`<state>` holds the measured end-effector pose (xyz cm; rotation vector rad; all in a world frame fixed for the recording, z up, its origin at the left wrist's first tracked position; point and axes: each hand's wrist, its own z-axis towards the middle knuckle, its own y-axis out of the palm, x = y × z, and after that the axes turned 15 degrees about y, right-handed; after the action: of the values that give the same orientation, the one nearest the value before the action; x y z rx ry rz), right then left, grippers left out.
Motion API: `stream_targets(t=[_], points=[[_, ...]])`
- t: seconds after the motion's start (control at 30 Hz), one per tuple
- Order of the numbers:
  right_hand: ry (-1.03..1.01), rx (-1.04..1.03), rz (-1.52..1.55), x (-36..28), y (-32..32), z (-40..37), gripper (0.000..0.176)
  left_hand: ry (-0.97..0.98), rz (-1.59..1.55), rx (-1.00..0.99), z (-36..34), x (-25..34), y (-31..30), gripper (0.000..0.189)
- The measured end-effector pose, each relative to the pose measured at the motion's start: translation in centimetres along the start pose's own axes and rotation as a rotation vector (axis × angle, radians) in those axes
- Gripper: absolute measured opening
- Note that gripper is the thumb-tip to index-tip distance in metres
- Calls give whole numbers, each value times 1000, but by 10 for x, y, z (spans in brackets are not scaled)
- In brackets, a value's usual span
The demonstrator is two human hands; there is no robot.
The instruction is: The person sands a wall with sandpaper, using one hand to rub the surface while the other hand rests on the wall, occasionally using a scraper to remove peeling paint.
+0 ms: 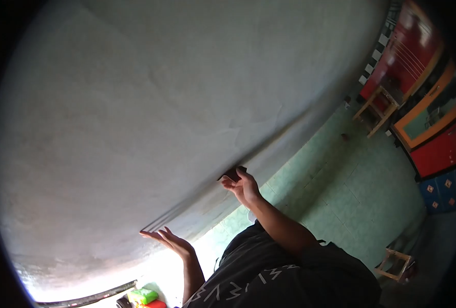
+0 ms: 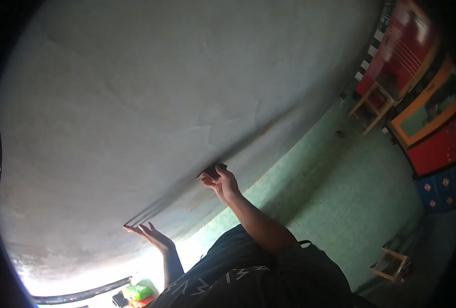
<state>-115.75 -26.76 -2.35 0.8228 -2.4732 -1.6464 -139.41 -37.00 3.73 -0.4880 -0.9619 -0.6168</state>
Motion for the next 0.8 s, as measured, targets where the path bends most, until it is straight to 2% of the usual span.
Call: stream_targets(t=[0.07, 0.1, 0.13, 0.17, 0.2, 0.27, 0.33, 0.37, 0.4, 0.43, 0.47, 0.57, 0.6, 0.63, 0.67, 0.7, 0.73, 0.77, 0.8], points=[[-75, 20, 218, -38, -28, 22, 24, 52, 111, 8, -5, 7, 20, 94], [-146, -3, 238, -86, -47, 33, 23, 56, 147, 20, -5, 6, 28, 94], [-233, 107, 255, -137, -56, 33, 26, 61, 180, 36, -3, 5, 31, 95], [-353, 42, 199, -190, -54, 23, 31, 67, 215, 55, -2, 4, 36, 96], [-400, 80, 154, -247, -66, 24, 33, 68, 249, 56, -2, 1, 39, 96], [-549, 220, 83, -305, -57, 10, 32, 67, 316, 60, -4, -8, 37, 98], [-439, 83, 176, -306, -66, 21, 29, 48, 353, 83, -3, -12, 42, 99], [-426, -41, 233, -297, -96, 41, 29, 56, 347, 115, -2, -14, 46, 100], [-373, -32, 217, -270, -96, 40, 27, 65, 340, 144, 0, -16, 52, 100], [-288, 81, 312, -237, -79, 31, 22, 69, 339, 177, 3, -17, 56, 101], [-187, 35, 187, -212, -68, 26, 20, 64, 360, 209, 6, -25, 60, 101], [-138, 84, 169, -219, -62, 21, 23, 60, 450, 263, 12, -20, 74, 97], [-199, 87, 293, -248, -75, 28, 24, 69, 438, 267, 11, -21, 80, 96], [-314, -3, 171, -282, -85, 27, 22, 80, 434, 268, 9, -24, 83, 94], [-311, 121, 334, -326, -74, 19, 26, 90, 430, 274, 5, -22, 86, 93], [-331, 35, 214, -370, -90, 17, 30, 76, 521, 292, 1, -6, 101, 95], [-369, 97, 145, -406, -89, 11, 33, 129, 519, 271, -4, -2, 110, 95], [-394, -53, 116, -446, -116, 18, 32, 180, 517, 250, -8, -1, 121, 95], [-417, -67, 102, -471, -120, 14, 32, 224, 515, 230, -17, 5, 133, 95]])
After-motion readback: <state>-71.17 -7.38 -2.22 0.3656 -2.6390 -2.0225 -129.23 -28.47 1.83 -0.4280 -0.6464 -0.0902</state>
